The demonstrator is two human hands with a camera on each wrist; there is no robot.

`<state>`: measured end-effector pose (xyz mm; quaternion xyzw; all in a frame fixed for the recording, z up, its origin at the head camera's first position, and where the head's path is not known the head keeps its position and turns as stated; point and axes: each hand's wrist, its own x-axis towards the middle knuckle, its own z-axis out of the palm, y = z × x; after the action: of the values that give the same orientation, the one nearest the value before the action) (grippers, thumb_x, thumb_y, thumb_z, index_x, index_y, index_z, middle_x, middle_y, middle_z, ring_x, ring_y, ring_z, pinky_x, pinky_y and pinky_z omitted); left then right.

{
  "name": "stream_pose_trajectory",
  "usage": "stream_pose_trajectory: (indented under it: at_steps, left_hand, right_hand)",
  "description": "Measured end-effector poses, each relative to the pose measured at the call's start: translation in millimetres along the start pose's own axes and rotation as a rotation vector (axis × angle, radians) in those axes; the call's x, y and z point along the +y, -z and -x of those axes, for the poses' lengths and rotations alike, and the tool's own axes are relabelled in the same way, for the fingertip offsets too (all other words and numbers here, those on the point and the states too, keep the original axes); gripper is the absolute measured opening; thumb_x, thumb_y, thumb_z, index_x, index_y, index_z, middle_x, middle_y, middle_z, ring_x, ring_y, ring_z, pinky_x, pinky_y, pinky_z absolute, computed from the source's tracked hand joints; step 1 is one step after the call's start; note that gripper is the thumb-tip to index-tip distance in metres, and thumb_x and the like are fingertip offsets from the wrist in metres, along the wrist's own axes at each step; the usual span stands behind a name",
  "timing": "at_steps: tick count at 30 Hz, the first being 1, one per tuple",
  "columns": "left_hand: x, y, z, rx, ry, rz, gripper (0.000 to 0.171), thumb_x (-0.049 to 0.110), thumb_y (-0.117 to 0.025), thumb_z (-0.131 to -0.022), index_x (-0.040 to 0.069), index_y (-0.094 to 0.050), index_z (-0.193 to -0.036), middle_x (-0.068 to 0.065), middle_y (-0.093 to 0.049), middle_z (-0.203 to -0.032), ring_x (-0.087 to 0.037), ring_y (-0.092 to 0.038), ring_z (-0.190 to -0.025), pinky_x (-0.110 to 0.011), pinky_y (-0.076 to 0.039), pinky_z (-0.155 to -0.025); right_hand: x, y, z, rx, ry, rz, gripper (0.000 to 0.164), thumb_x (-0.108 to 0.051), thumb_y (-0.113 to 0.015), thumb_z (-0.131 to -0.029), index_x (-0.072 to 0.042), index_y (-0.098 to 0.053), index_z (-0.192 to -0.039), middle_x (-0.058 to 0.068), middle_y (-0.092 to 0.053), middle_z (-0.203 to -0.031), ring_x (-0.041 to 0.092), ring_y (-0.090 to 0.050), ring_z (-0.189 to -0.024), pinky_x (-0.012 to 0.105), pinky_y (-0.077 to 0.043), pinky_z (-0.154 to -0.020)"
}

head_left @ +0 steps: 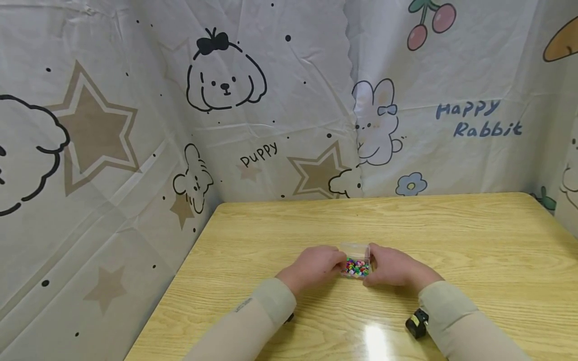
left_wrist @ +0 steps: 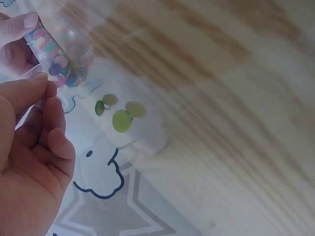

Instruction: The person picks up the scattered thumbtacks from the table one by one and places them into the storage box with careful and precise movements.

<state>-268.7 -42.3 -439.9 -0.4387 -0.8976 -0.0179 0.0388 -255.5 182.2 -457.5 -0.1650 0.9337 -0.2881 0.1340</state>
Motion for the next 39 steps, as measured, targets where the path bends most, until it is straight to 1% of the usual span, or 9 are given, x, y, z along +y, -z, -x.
stream_pose_trajectory:
  at_steps: [4, 8, 16, 21, 26, 32, 39]
  left_hand:
    - [2.3, -0.2, -2.3, 0.009, -0.004, 0.001, 0.005, 0.021, -0.065, -0.092, 0.025, -0.064, -0.089, 0.015, -0.058, -0.082, 0.003, -0.047, -0.070, -0.017, -0.046, -0.063]
    - [4.0, -1.1, -4.1, 0.007, 0.008, -0.017, 0.004, 0.022, -0.065, -0.092, 0.026, -0.067, -0.092, 0.014, -0.059, -0.084, 0.003, -0.049, -0.071, -0.017, -0.047, -0.064]
    - [5.8, -1.9, -7.2, -0.058, 0.042, -0.037, 0.007, 0.023, -0.064, -0.093, 0.025, -0.071, -0.091, 0.013, -0.059, -0.083, 0.002, -0.048, -0.069, -0.018, -0.047, -0.061]
    - [5.1, -2.4, -6.5, -0.062, 0.060, -0.042, 0.009, 0.022, -0.063, -0.093, 0.025, -0.072, -0.093, 0.014, -0.061, -0.082, 0.003, -0.048, -0.069, -0.018, -0.047, -0.062]
    - [3.5, -0.6, -3.2, -0.059, 0.066, -0.043, 0.011, 0.023, -0.062, -0.093, 0.025, -0.072, -0.097, 0.014, -0.064, -0.085, 0.003, -0.051, -0.071, -0.019, -0.049, -0.065]
    - [-1.3, 5.0, 1.4, -0.052, 0.083, 0.001, 0.014, 0.021, -0.060, -0.094, 0.025, -0.071, -0.101, 0.015, -0.067, -0.097, 0.003, -0.055, -0.083, -0.023, -0.050, -0.074]
    - [-15.9, 11.3, 12.2, -0.083, 0.153, 0.027, 0.017, 0.016, -0.057, -0.095, 0.024, -0.070, -0.103, 0.014, -0.067, -0.101, 0.000, -0.056, -0.089, -0.025, -0.051, -0.076]
  right_hand:
    - [0.3, 0.3, -0.6, 0.000, -0.004, 0.009, 0.050, -0.035, -0.081, -0.066, -0.015, -0.049, -0.098, 0.002, -0.054, -0.078, 0.019, -0.048, -0.068, 0.037, -0.041, -0.062]
    - [1.4, -0.6, -1.2, 0.003, -0.015, 0.011, 0.050, -0.036, -0.082, -0.066, -0.016, -0.049, -0.098, 0.001, -0.054, -0.078, 0.018, -0.048, -0.068, 0.037, -0.041, -0.062]
    - [2.9, -1.1, -1.3, 0.012, -0.014, 0.002, 0.049, -0.035, -0.082, -0.066, -0.016, -0.049, -0.097, 0.002, -0.053, -0.075, 0.018, -0.048, -0.066, 0.037, -0.040, -0.061]
    - [2.2, -1.0, -0.1, 0.011, 0.001, 0.001, 0.050, -0.034, -0.082, -0.065, -0.016, -0.049, -0.097, 0.001, -0.053, -0.074, 0.018, -0.047, -0.065, 0.036, -0.040, -0.060]
    - [2.0, -0.5, -0.2, 0.010, -0.001, -0.001, 0.050, -0.034, -0.082, -0.065, -0.016, -0.049, -0.097, 0.001, -0.054, -0.075, 0.018, -0.048, -0.065, 0.036, -0.041, -0.060]
    - [4.6, -1.7, -2.2, 0.014, -0.017, -0.001, 0.050, -0.035, -0.082, -0.065, -0.017, -0.049, -0.097, 0.000, -0.055, -0.075, 0.017, -0.048, -0.066, 0.036, -0.041, -0.061]
    - [3.6, -1.6, -1.0, 0.014, -0.009, 0.009, 0.050, -0.037, -0.082, -0.065, -0.018, -0.048, -0.096, 0.001, -0.054, -0.077, 0.018, -0.048, -0.068, 0.037, -0.041, -0.063]
